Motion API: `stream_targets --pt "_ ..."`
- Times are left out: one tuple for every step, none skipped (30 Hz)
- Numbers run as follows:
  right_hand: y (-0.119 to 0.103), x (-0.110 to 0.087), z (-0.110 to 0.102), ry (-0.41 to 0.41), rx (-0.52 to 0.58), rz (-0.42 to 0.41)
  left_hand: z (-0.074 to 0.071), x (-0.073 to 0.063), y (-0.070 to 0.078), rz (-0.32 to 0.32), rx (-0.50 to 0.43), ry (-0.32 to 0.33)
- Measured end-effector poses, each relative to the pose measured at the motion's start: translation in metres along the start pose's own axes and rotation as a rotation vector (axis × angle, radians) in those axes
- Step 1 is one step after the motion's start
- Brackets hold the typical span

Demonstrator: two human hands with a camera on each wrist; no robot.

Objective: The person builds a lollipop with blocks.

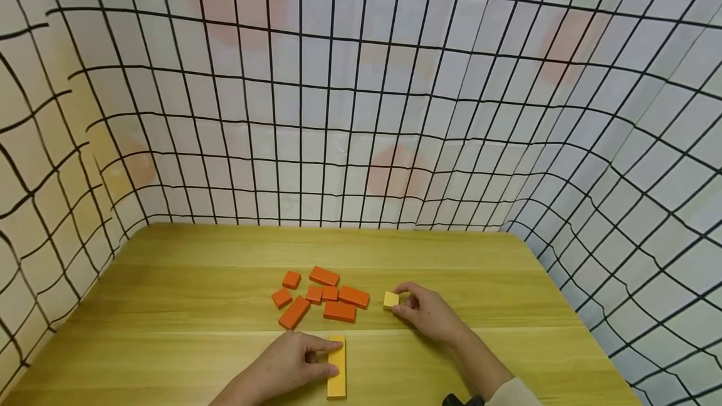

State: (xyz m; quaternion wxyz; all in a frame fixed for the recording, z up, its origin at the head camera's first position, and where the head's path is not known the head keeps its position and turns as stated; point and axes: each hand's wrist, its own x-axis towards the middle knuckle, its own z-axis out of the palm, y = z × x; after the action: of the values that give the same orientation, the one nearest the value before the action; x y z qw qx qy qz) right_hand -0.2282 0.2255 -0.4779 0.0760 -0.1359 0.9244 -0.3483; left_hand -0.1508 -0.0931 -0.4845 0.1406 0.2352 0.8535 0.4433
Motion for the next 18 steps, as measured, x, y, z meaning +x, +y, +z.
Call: stream_targets --pt "-0.001 0.0 0.001 -0.006 0.003 -0.004 0.0 0.0 0.0 -0.001 0.0 0.0" --pt "-0.002 0.0 0.001 -0.013 0.004 -0.009 0.0 0.0 0.0 -0.003 0.0 0.001" --pt "-0.004 0.0 0.002 -0.018 0.011 -0.013 0.0 0.0 0.001 -0.003 0.001 0.001" --pt "-0.006 -0.001 0.003 -0.024 0.02 -0.018 0.001 0.0 0.001 -0.004 0.001 0.002" --pt "-0.008 -0.001 0.004 -0.028 0.03 -0.024 0.001 -0.001 0.001 -0.006 0.002 0.002" --pt "-0.01 -0.002 0.005 -0.033 0.039 -0.033 0.001 -0.001 0.001 -0.006 0.001 0.002" --pt "-0.013 -0.002 0.007 -0.039 0.049 -0.041 0.001 -0.001 0.001 -0.006 -0.001 0.001" --pt "-0.016 -0.002 0.009 -0.044 0.055 -0.05 0.0 -0.001 0.001 -0.003 -0.002 0.001" --pt "-0.019 -0.003 0.011 -0.05 0.063 -0.06 0.0 -0.001 0.001 -0.001 -0.002 0.001" --pt "-0.023 -0.004 0.013 -0.058 0.071 -0.069 0.0 -0.001 0.001 0.001 -0.004 0.001" --pt "-0.026 -0.005 0.016 -0.067 0.076 -0.078 0.0 -0.001 0.001 0.003 -0.004 0.001" --pt "-0.03 -0.006 0.018 -0.077 0.08 -0.084 0.0 -0.001 0.001 0.004 -0.007 0.001" --pt "-0.033 -0.007 0.021 -0.087 0.089 -0.091 0.0 -0.001 0.001 0.004 -0.009 0.001" --pt "-0.037 -0.008 0.023 -0.098 0.094 -0.096 0.0 -0.001 0.001 0.004 -0.011 0.002" --pt "-0.041 -0.008 0.025 -0.111 0.105 -0.1 0.0 -0.001 0.001 0.004 -0.011 0.002" --pt "-0.044 -0.009 0.027 -0.122 0.113 -0.103 0.0 0.0 0.001 0.004 -0.013 0.003" --pt "-0.047 -0.009 0.029 -0.131 0.12 -0.11 0.0 0.0 0.001 0.003 -0.015 0.003" --pt "-0.05 -0.009 0.031 -0.139 0.125 -0.115 0.0 0.0 0.0 0.005 -0.016 0.005"
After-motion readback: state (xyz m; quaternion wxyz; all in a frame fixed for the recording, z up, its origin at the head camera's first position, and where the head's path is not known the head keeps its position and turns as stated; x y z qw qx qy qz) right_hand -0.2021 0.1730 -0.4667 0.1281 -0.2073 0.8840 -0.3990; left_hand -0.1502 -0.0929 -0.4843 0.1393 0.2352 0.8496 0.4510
